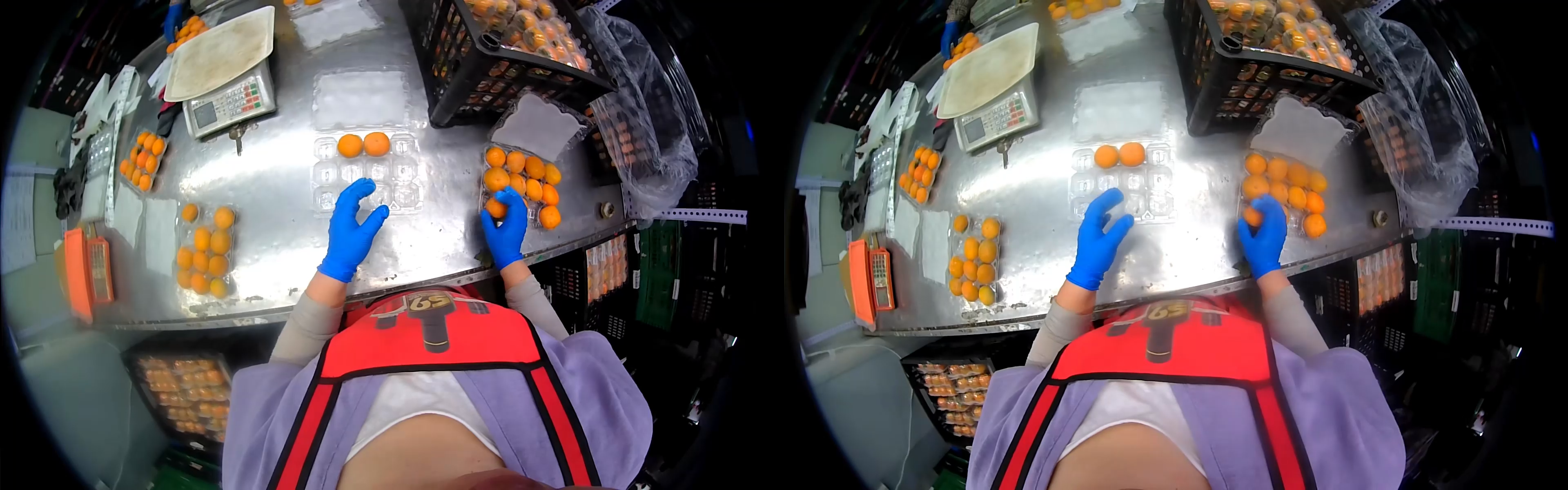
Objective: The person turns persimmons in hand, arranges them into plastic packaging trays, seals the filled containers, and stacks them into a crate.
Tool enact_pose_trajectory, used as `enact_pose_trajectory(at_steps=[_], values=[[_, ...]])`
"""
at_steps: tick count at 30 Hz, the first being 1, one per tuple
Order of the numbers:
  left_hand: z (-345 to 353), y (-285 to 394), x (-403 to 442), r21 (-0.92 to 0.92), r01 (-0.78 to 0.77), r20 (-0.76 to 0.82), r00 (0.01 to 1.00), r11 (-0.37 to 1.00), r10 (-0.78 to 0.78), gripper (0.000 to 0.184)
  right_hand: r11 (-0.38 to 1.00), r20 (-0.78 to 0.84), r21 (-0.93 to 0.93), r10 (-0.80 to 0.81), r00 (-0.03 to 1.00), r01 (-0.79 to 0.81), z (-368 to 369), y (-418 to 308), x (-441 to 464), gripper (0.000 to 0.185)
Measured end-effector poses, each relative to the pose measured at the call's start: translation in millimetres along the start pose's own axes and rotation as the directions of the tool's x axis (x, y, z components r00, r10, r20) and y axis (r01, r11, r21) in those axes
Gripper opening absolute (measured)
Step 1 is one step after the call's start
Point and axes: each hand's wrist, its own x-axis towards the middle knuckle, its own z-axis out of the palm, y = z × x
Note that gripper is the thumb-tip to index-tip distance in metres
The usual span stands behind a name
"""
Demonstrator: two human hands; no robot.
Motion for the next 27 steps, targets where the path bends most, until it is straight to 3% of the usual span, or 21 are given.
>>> enact_pose_trajectory(at_steps=[2, 6, 8, 10, 12, 14, 16, 19, 23, 27], values=[[0.2, 0.6, -1.3, 0.063, -0.013, 0.035, 0.999, 0.998, 0.011, 0.044, 0.933, 0.064, -0.292, -0.199, 0.978, 0.209, -2.2, -12.3, -2.5, 0.053], [-10.5, -8.3, -5.8, 0.081, 0.007, 0.005, 1.0, 0.997, -0.007, 0.045, 0.907, 0.089, -0.324, -0.253, 0.963, 0.268, 2.5, -7.0, -5.8, 0.049], [-19.0, -28.1, -7.3, 0.435, -0.168, -0.005, 0.982, 0.885, 0.189, 0.051, 0.909, 0.086, -0.303, -0.272, 0.958, 0.285, 5.4, -16.4, 1.8, 0.044], [-30.6, -35.3, -9.1, 0.727, -0.103, -0.111, 0.958, 0.679, 0.264, 0.058, 0.93, 0.077, -0.199, -0.298, 0.951, 0.308, 8.8, -31.7, 17.1, 0.041], [-44.5, -44.3, -10.5, 0.856, 0.024, -0.167, 0.958, 0.517, 0.232, 0.062, 0.93, 0.093, -0.168, -0.315, 0.945, 0.327, 25.0, -46.9, 35.7, 0.04], [-60.5, -66.6, -11.4, 0.782, 0.039, -0.11, 0.991, 0.622, 0.076, 0.055, 0.963, 0.201, 0.042, -0.27, 0.942, 0.267, 49.8, -64.2, 53.6, 0.045], [-64.7, -72.1, -15.9, 0.763, -0.01, -0.062, 0.994, 0.646, 0.088, 0.051, 0.96, 0.275, 0.126, -0.277, 0.921, 0.251, 78.9, -85.0, 67.7, 0.054], [-64.6, -70.0, -27.5, 0.738, -0.048, -0.017, 0.996, 0.673, 0.09, 0.045, 0.945, 0.366, 0.132, -0.328, 0.871, 0.3, 118.0, -110.0, 87.4, 0.067], [-61.0, -68.4, -49.9, 0.745, -0.026, -0.051, 0.994, 0.666, 0.096, 0.043, 0.945, 0.583, -0.029, -0.248, 0.774, 0.325, 158.8, -119.1, 100.1, 0.071], [-64.4, -61.5, -64.3, 0.736, -0.005, -0.055, 0.996, 0.677, 0.068, 0.043, 0.933, 0.641, 0.013, -0.284, 0.713, 0.36, 160.9, -118.7, 95.6, 0.07]])
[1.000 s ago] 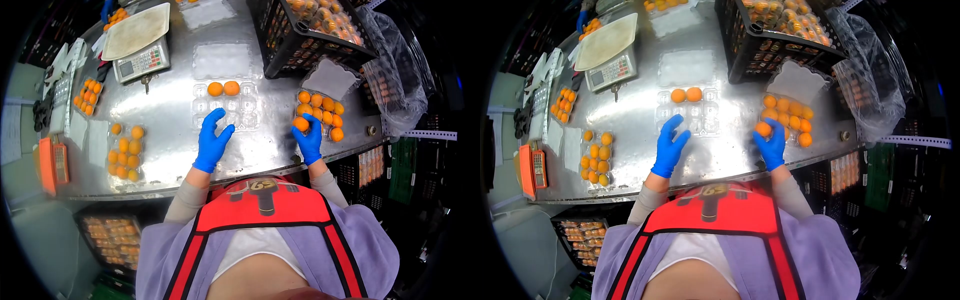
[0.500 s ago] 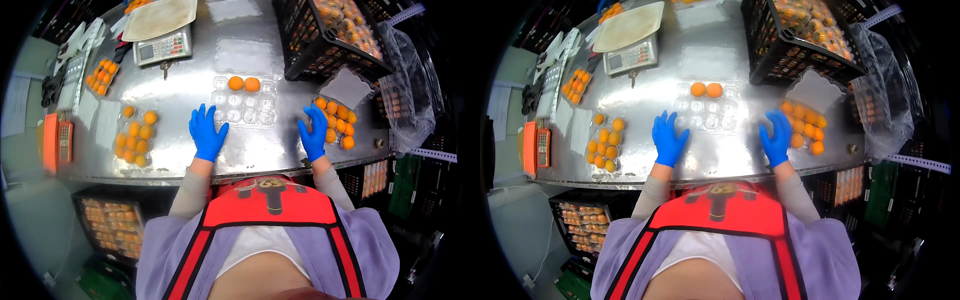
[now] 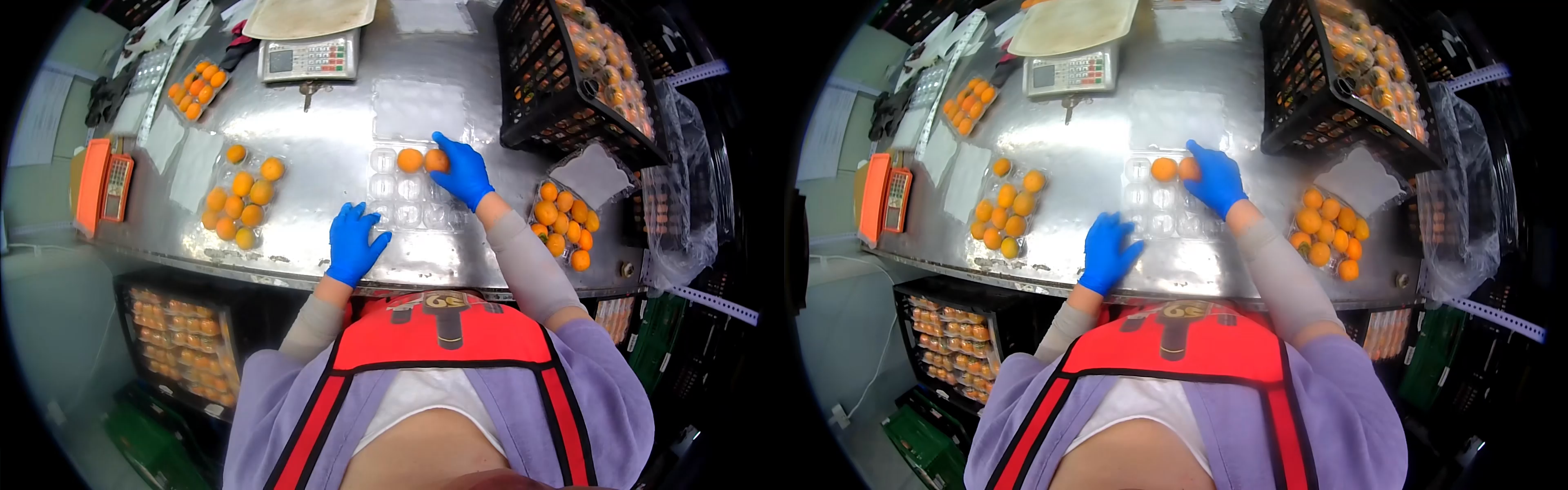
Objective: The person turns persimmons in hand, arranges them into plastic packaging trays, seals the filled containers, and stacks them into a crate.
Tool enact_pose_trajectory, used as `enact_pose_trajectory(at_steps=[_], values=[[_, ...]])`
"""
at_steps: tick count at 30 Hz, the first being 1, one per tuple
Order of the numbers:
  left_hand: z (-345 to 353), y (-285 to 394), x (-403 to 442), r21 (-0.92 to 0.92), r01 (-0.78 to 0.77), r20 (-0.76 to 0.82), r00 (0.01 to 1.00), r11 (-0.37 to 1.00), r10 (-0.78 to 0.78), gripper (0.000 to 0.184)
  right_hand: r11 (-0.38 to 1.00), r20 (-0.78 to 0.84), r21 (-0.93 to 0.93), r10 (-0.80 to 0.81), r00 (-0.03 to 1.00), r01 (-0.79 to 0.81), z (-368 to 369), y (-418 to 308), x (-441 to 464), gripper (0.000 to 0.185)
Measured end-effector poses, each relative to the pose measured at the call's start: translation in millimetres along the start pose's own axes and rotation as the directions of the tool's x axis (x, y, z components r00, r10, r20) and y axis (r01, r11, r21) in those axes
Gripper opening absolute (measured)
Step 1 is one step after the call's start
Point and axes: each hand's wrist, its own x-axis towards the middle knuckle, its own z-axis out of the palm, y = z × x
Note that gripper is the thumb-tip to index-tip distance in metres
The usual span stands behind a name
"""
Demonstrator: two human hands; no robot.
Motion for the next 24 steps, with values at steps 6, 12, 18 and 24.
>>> enact_pose_trajectory(at_steps=[6, 12, 18, 24], values=[[-26.2, 19.6, 6.6, -0.076, -0.04, -0.149, 0.988, 0.996, 0.028, 0.051, 0.534, 0.069, 0.837, 0.107, 0.992, -0.115, -46.9, -39.9, -29.3, 0.06], [-69.6, 76.9, 37.2, -0.321, -0.201, -0.237, 0.963, 0.926, 0.126, 0.068, 0.198, 0.163, 0.969, -0.058, 0.985, -0.148, -80.8, -76.7, -53.5, 0.074], [-86.6, 113.4, 50.9, -0.449, -0.385, -0.312, 0.913, 0.806, 0.262, 0.077, 0.198, 0.134, 0.974, -0.11, 0.985, -0.111, -96.6, -98.0, -62.3, 0.081], [-83.7, 122.5, 56.9, -0.421, -0.416, -0.403, 0.882, 0.806, 0.245, 0.065, 0.203, 0.101, 0.977, -0.158, 0.982, -0.068, -93.7, -102.0, -64.7, 0.08]])
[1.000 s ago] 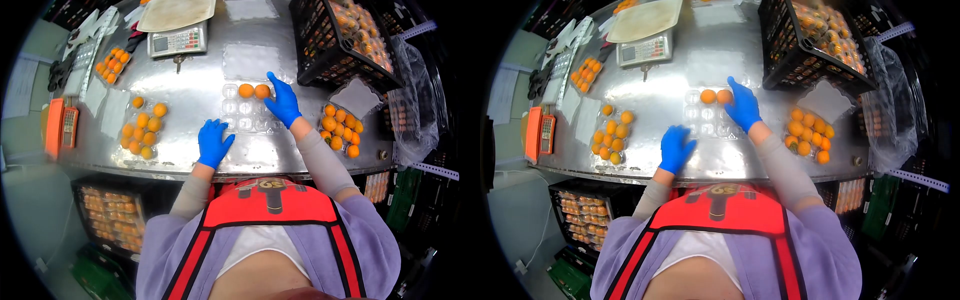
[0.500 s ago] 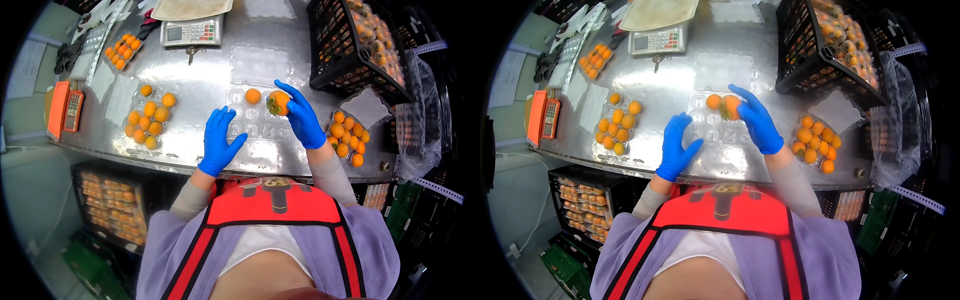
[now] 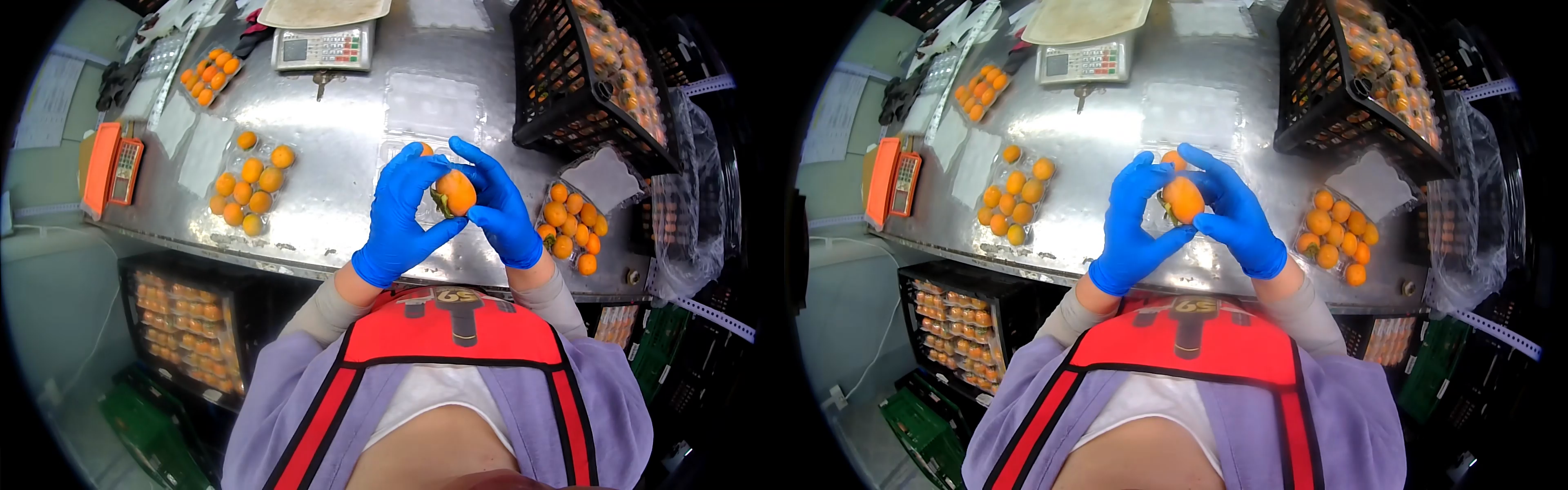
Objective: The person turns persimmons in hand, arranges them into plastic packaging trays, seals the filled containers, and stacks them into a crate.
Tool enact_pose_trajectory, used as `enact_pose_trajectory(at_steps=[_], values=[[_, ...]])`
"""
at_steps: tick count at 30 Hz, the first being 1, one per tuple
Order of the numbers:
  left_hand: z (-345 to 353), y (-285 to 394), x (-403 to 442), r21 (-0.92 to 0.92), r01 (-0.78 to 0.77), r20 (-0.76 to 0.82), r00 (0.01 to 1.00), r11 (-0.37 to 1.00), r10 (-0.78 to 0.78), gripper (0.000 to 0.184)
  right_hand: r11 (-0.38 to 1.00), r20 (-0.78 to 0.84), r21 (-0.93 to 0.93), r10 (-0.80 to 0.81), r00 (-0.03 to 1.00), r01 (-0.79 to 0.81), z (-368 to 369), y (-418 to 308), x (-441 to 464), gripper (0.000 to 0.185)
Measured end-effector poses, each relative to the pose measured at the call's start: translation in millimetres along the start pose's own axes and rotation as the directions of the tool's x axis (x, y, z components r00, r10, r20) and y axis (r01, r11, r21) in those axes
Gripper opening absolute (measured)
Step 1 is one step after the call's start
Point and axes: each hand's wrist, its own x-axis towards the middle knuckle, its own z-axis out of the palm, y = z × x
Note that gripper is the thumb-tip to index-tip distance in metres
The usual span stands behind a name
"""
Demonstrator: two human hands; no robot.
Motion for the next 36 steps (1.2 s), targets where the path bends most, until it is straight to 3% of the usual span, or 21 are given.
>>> enact_pose_trajectory(at_steps=[7, 9, 13, 15, 19, 21, 22, 24, 25, 27, 31, 33, 36], values=[[0.8, -5.6, -2.1, 0.032, -0.077, -0.02, 0.997, 0.996, 0.078, 0.065, 0.991, -0.007, -0.052, -0.123, 0.992, 0.122, 4.0, 1.9, 3.7, 0.076], [2.7, -6.7, -2.2, 0.019, -0.067, -0.056, 0.996, 0.998, 0.068, 0.062, 0.998, -0.01, 0.035, 0.059, 0.998, -0.058, 3.8, -1.4, 2.0, 0.074], [4.7, -12.3, -3.8, 0.05, -0.055, -0.026, 0.998, 0.997, 0.056, 0.067, 0.991, -0.089, -0.084, 0.099, 0.991, -0.107, 2.1, -0.1, 1.4, 0.074], [4.5, -9.3, -4.2, -0.144, 0.165, 0.004, 0.986, 0.976, -0.166, 0.07, 0.896, -0.092, -0.422, -0.192, 0.977, 0.136, 0.7, 4.4, 4.1, 0.072], [11.6, -40.1, -18.1, -0.253, 0.274, 0.039, 0.961, 0.928, -0.273, 0.071, 0.821, -0.092, -0.522, -0.326, 0.941, 0.233, -8.4, 13.8, 9.3, 0.07], [17.3, -70.6, -25.2, -0.139, 0.383, -0.007, 0.922, 0.913, -0.387, 0.068, 0.892, -0.174, -0.412, -0.276, 0.945, 0.185, -18.4, 19.0, 10.2, 0.068], [19.6, -91.0, -30.2, -0.013, 0.369, -0.024, 0.929, 0.93, -0.369, 0.067, 0.946, -0.247, -0.294, -0.216, 0.945, 0.139, -23.8, 20.9, 10.2, 0.065], [20.4, -126.9, -35.5, 0.256, 0.291, -0.014, 0.955, 0.922, -0.298, 0.063, 0.961, -0.317, -0.27, -0.149, 0.937, 0.061, -35.8, 20.8, 9.1, 0.063], [22.6, -135.0, -34.1, 0.257, 0.292, -0.015, 0.954, 0.921, -0.298, 0.063, 0.97, -0.387, -0.243, -0.082, 0.918, -0.016, -42.4, 21.0, 7.7, 0.06], [27.2, -143.6, -29.3, 0.476, 0.302, 0.044, 0.93, 0.826, -0.365, 0.066, 0.972, -0.408, -0.232, -0.055, 0.911, -0.045, -55.3, 28.3, 1.8, 0.054], [46.2, -139.1, -7.2, 0.541, 0.277, 0.071, 0.926, 0.794, -0.371, 0.067, 0.971, -0.454, -0.221, -0.025, 0.891, -0.086, -68.0, 35.7, -12.0, 0.056], [53.8, -131.8, 2.4, 0.706, 0.185, 0.073, 0.941, 0.684, -0.331, 0.06, 0.971, -0.474, -0.214, -0.006, 0.88, -0.108, -72.5, 39.8, -19.8, 0.056], [58.9, -144.3, 2.8, 0.697, 0.175, 0.111, 0.932, 0.696, -0.346, 0.057, 0.964, -0.491, -0.228, 0.008, 0.871, -0.137, -76.8, 41.6, -29.4, 0.055]])
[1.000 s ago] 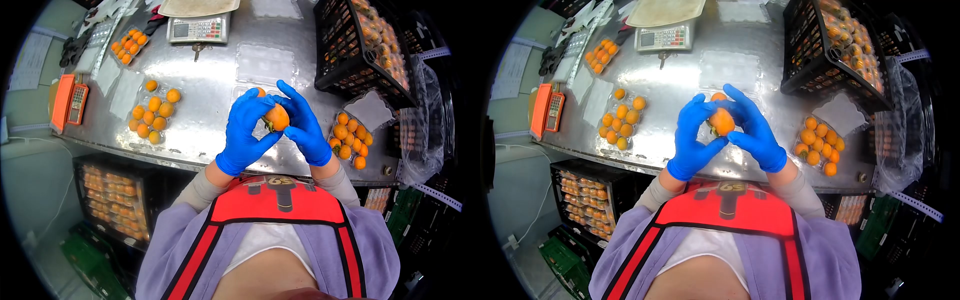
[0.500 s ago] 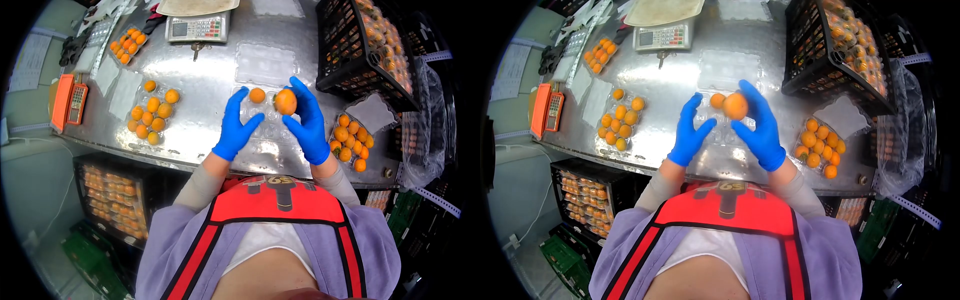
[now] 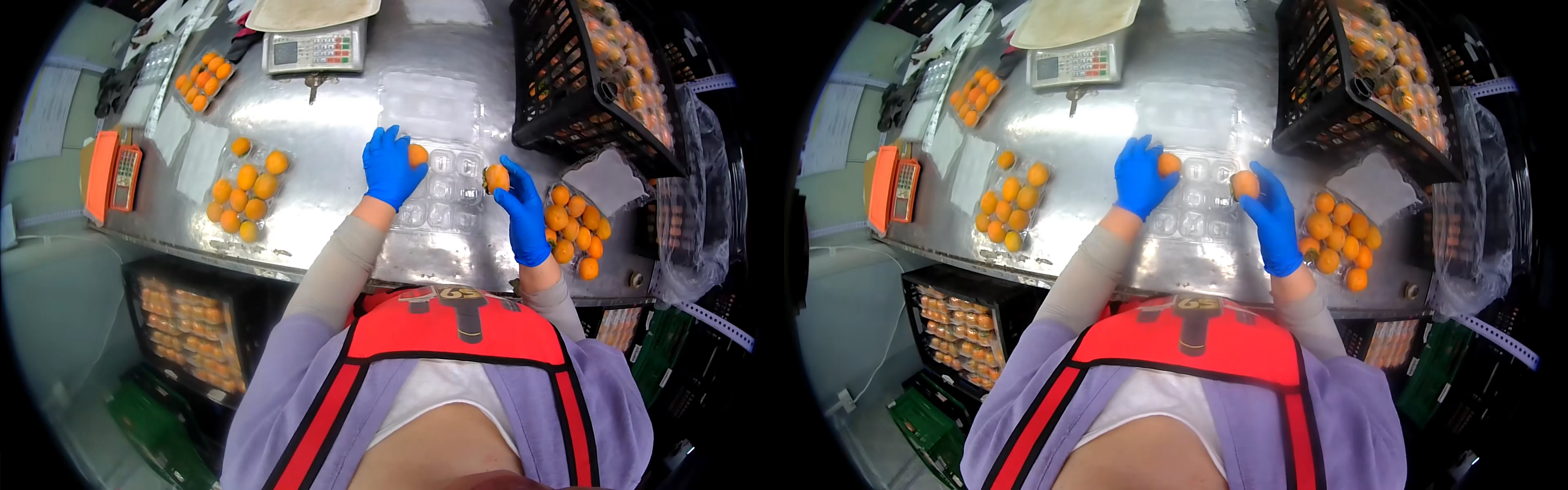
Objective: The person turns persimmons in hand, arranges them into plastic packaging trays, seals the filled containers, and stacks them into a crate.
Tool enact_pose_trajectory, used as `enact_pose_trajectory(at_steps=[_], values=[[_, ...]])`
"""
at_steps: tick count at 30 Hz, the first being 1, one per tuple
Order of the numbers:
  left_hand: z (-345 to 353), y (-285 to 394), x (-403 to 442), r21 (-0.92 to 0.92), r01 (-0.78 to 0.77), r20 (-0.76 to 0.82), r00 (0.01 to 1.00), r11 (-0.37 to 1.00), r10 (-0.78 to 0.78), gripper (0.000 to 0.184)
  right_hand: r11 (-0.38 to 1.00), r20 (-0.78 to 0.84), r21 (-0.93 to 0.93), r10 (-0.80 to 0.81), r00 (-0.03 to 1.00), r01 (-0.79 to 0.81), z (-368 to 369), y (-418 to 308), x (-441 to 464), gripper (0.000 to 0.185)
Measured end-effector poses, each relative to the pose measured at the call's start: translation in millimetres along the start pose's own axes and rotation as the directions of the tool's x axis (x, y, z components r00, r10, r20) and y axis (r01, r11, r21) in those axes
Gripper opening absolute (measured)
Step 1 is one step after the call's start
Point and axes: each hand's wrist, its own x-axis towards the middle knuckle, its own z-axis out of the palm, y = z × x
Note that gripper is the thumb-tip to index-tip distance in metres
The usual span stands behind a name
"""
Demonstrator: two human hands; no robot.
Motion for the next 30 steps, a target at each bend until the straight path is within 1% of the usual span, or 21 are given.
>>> enact_pose_trajectory(at_steps=[1, 3, 4, 5, 6, 7, 8, 9, 10, 11, 13, 14, 18, 20, 21, 23, 25, 27, 28, 29, 30], values=[[1.8, -4.1, -0.6, 0.0, -0.006, 0.002, 1.0, 1.0, 0.006, 0.057, 1.0, -0.007, 0.015, 0.02, 1.0, -0.02, -1.6, -0.2, -1.7, 0.055], [-4.1, -10.5, 0.3, -0.264, -0.041, 0.018, 0.999, 0.964, 0.047, 0.058, 0.999, -0.017, 0.031, 0.04, 0.999, -0.039, -4.6, 0.7, -3.5, 0.055], [-9.7, -8.6, -0.2, -0.265, -0.044, 0.02, 0.998, 0.963, 0.051, 0.058, 0.999, -0.022, 0.034, 0.043, 0.999, -0.042, -6.4, 2.5, -4.2, 0.055], [-16.5, -6.1, -3.7, -0.651, 0.098, 0.114, 0.993, 0.753, -0.031, 0.062, 0.998, -0.026, 0.036, 0.048, 0.999, -0.047, -7.5, 4.0, -5.4, 0.054], [-28.7, -0.6, -6.4, -0.892, 0.239, 0.232, 0.971, 0.384, -0.066, 0.066, 0.998, -0.026, 0.036, 0.049, 0.998, -0.048, -8.1, 4.7, -6.3, 0.054], [-37.8, 3.0, -9.4, -0.892, 0.24, 0.231, 0.97, 0.384, -0.068, 0.066, 0.998, -0.021, 0.036, 0.056, 0.998, -0.055, -8.1, 5.2, -7.0, 0.054], [-47.3, 5.7, -12.7, -0.937, 0.349, 0.349, 0.937, 0.015, 0.029, 0.069, 0.997, -0.011, 0.036, 0.062, 0.998, -0.062, -7.0, 5.6, -6.5, 0.054], [-57.9, 8.9, -16.0, -0.828, 0.445, 0.414, 0.896, -0.342, 0.163, 0.072, 0.998, -0.004, 0.036, 0.061, 0.998, -0.061, -5.2, 6.4, -5.6, 0.054], [-68.2, 18.3, -18.5, -0.799, 0.409, 0.353, 0.912, -0.441, 0.208, 0.072, 0.998, 0.013, 0.037, 0.058, 0.998, -0.059, -3.6, 7.4, -4.9, 0.054], [-74.3, 22.8, -20.9, -0.801, 0.404, 0.349, 0.915, -0.442, 0.204, 0.072, 0.998, 0.028, 0.037, 0.055, 0.998, -0.056, -2.4, 7.6, -4.7, 0.054], [-81.0, 28.6, -24.4, -0.744, 0.474, 0.414, 0.88, -0.471, 0.233, 0.071, 0.998, 0.05, 0.042, 0.042, 0.998, -0.045, 2.9, 3.1, -5.0, 0.054], [-81.1, 30.2, -25.9, -0.725, 0.464, 0.386, 0.886, -0.509, 0.258, 0.071, 0.998, 0.066, 0.048, 0.032, 0.997, -0.036, 5.2, 0.8, -5.6, 0.054], [-79.8, 33.8, -32.4, -0.716, 0.466, 0.361, 0.884, -0.519, 0.297, 0.07, 1.0, 0.078, 0.03, -0.005, 0.997, 0.002, 4.4, -4.5, -10.6, 0.055], [-84.2, 44.6, -35.3, -0.846, 0.345, 0.295, 0.938, -0.406, 0.182, 0.071, 0.999, 0.058, 0.038, 0.008, 0.998, -0.01, -0.4, -6.0, -17.2, 0.057], [-84.6, 48.3, -35.6, -0.844, 0.354, 0.297, 0.934, -0.404, 0.198, 0.071, 0.999, 0.042, 0.039, 0.004, 0.999, -0.006, -4.5, -6.3, -21.4, 0.057], [-84.7, 55.4, -36.4, -0.939, 0.241, 0.201, 0.963, -0.245, 0.18, 0.07, 0.999, -0.044, -0.047, -0.025, 0.999, 0.023, -17.1, -4.5, -31.6, 0.059], [-85.6, 65.0, -38.3, -0.94, 0.259, 0.217, 0.956, -0.223, 0.197, 0.07, 0.989, -0.138, -0.126, -0.095, 0.986, 0.078, -40.6, 9.0, -43.5, 0.061], [-88.2, 72.2, -40.2, -0.941, 0.274, 0.233, 0.95, -0.196, 0.21, 0.069, 0.973, -0.237, -0.168, -0.194, 0.952, 0.156, -70.0, 22.2, -56.2, 0.06], [-89.2, 75.4, -40.5, -0.949, 0.277, 0.241, 0.946, -0.153, 0.217, 0.068, 0.97, -0.295, -0.141, -0.232, 0.927, 0.198, -84.0, 25.3, -64.0, 0.058], [-88.3, 80.6, -40.7, -0.953, 0.282, 0.25, 0.94, -0.115, 0.23, 0.067, 0.968, -0.374, -0.148, -0.246, 0.894, 0.204, -99.1, 27.9, -74.0, 0.056], [-86.1, 84.1, -41.4, -0.945, 0.306, 0.274, 0.933, -0.116, 0.233, 0.065, 0.954, -0.452, -0.198, -0.294, 0.842, 0.226, -114.0, 29.5, -82.9, 0.054]])
